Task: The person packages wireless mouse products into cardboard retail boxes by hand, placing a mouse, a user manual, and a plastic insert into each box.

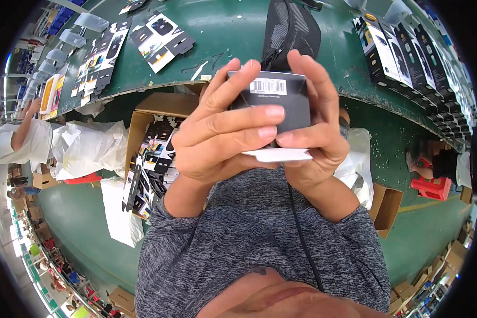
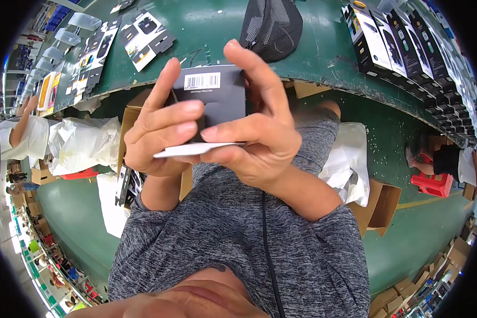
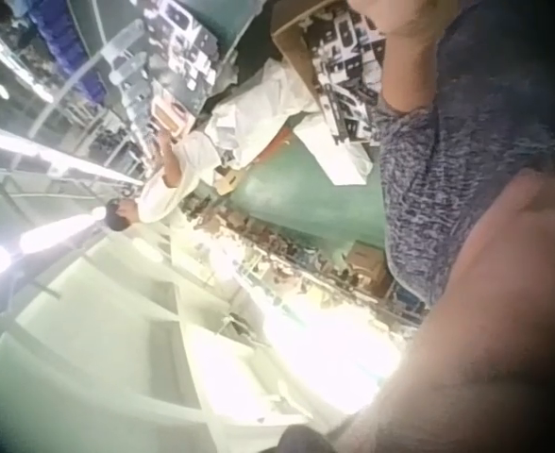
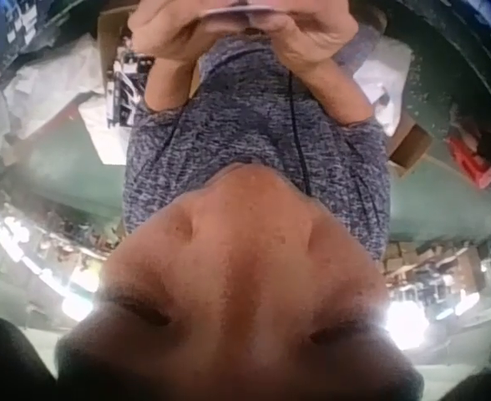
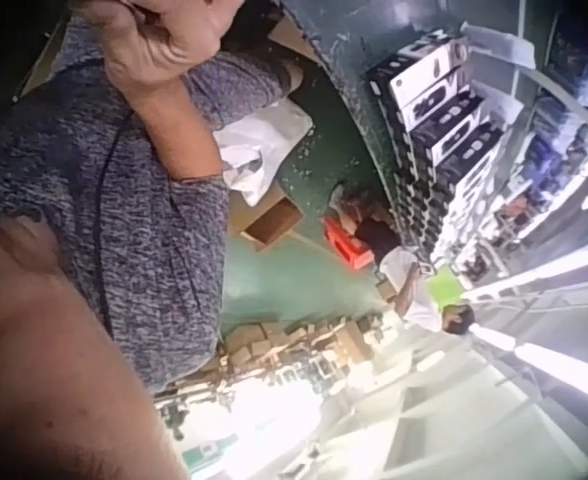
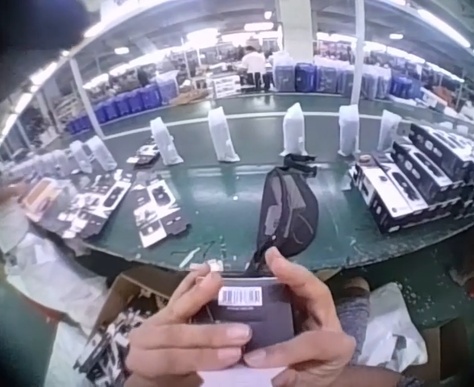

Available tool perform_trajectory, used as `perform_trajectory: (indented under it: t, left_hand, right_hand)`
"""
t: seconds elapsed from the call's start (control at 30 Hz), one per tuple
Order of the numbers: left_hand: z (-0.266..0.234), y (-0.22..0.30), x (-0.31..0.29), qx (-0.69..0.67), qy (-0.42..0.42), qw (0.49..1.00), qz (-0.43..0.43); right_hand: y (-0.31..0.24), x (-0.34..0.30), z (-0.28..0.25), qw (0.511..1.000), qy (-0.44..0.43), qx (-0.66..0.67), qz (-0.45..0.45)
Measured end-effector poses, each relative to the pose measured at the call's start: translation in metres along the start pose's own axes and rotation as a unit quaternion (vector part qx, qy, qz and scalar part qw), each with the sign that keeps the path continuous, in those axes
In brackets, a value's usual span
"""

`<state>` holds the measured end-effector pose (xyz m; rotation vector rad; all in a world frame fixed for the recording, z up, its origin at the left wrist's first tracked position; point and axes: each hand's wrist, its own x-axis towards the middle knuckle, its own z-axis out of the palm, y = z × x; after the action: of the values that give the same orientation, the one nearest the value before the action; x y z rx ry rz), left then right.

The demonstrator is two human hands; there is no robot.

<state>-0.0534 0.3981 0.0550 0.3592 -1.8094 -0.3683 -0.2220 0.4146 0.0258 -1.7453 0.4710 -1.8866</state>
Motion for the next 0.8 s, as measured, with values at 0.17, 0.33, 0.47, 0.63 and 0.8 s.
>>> perform_trajectory:
  t: [0.17, 0.33, 0.47, 0.63, 0.8]
  left_hand:
    - [-0.002, 0.003, -0.003, -0.012, -0.024, 1.0, 0.011]
    - [-0.032, -0.011, -0.016, -0.231, -0.197, 0.905, -0.299]
    - [-0.027, -0.016, -0.034, -0.098, -0.164, 0.957, -0.218]
    - [-0.026, -0.002, -0.027, 0.046, -0.16, 0.976, -0.143]
    - [-0.028, 0.001, -0.03, 0.07, -0.185, 0.97, -0.14]
  right_hand:
    - [-0.003, 0.002, 0.001, 0.997, 0.021, 0.062, 0.041]
    - [-0.006, 0.003, 0.002, 0.973, -0.054, 0.198, 0.108]
    - [-0.002, -0.015, 0.021, 0.967, 0.063, 0.144, 0.203]
    - [-0.016, -0.034, 0.03, 0.75, 0.119, 0.407, 0.508]
    - [-0.011, -0.042, 0.034, 0.755, 0.125, 0.398, 0.505]
